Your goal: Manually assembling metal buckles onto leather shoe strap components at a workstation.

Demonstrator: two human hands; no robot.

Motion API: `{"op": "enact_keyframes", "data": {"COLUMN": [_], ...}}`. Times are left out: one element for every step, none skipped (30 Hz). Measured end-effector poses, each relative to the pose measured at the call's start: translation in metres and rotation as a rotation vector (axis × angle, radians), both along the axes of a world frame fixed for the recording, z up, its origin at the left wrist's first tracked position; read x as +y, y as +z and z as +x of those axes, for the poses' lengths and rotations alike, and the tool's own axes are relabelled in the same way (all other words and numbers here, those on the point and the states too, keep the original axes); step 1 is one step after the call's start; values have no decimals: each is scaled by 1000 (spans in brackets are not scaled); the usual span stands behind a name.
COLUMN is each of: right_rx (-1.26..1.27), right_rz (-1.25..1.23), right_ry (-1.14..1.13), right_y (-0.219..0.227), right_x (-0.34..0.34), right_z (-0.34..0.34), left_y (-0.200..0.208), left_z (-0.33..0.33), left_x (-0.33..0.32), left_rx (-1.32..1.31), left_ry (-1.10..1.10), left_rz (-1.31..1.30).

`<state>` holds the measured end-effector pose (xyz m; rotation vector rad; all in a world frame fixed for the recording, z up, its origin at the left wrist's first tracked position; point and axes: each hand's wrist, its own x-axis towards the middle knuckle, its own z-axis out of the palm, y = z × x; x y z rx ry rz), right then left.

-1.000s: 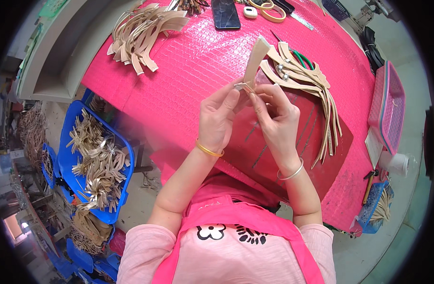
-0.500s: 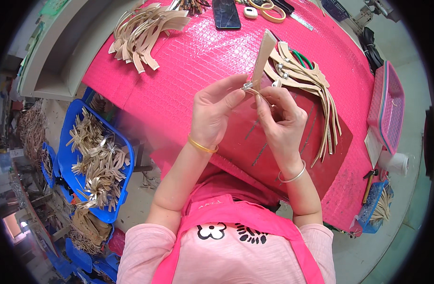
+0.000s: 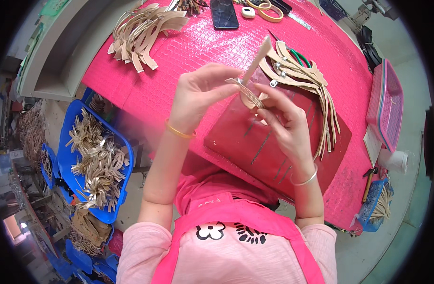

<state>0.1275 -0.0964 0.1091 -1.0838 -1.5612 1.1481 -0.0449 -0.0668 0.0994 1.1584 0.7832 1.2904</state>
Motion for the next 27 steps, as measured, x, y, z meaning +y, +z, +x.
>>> {"op": "enact_keyframes", "data": {"right_rx": [-5, -6, 118, 242, 254, 254, 258, 261, 113, 111, -227, -563, -568, -570, -359, -150, 12, 11, -128, -268, -348, -401, -436, -470, -467, -463, -458], "right_rz": [-35, -37, -44, -47, -50, -48, -26, -4, -86, -89, 275, 641, 590, 589, 455, 316, 181, 177, 327, 473, 688, 795, 855, 915, 944, 940, 928], "right_ry": [-52, -56, -82, -108, -97, -101, -110, -119, -182, -175, -233, -284, -304, -307, -356, -402, -326, -330, -209, -84, -86, -76, -37, 3, -27, -23, -29], "right_y": [1, 0, -2, -3, 0, -2, -6, -6, 0, 0, -1, -2, -1, 3, 9, 16, 26, 26, 26, 26, 18, 8, 3, -2, -6, -6, -5], "right_x": [-2, -2, -1, 1, 2, 1, -1, -4, -8, -10, -8, -6, -11, -11, -11, -12, -9, -4, 3, 7, 7, 0, -2, -4, -6, -8, -10], "right_z": [-2, -5, -7, -8, -6, -3, -1, -2, 0, 0, 1, 2, 5, 7, 8, 9, 8, 10, 13, 16, 17, 20, 23, 24, 21, 19, 18], "left_y": [6, 8, 9, 10, 1, -1, -2, -2, -3, -4, -8, -10, 1, 0, -2, -2, 5, 6, 7, 8, 10, 12, 13, 9, 5, 2, 1], "left_z": [3, 7, 13, 17, 18, 17, 13, 10, 24, 35, 43, 49, 54, 52, 46, 44, 52, 54, 56, 57, 55, 52, 51, 52, 52, 53, 53], "left_x": [1, -1, -5, -7, -9, -13, -21, -27, -29, -31, -27, -25, -24, -23, -22, -23, -28, -31, -32, -32, -31, -32, -32, -31, -31, -32, -33], "left_rx": [60, 59, 3, -52, 251, 250, 182, 111, -115, -119, -273, -427, -503, -504, -241, 19, 1, 1, -92, -184, -183, -402, -622, -623, -510, -397, -405], "left_ry": [-100, -104, -147, -191, 58, 54, -107, -267, -310, -303, -231, -158, -99, -102, -106, -110, -19, -23, -13, -2, -6, -65, -124, -116, -76, -38, -22], "left_rz": [40, 38, -68, -171, -14, -13, -205, -398, -379, -381, -391, -399, -452, -453, -352, -250, -261, -264, -266, -268, -269, -351, -431, -432, -371, -310, -296]}}
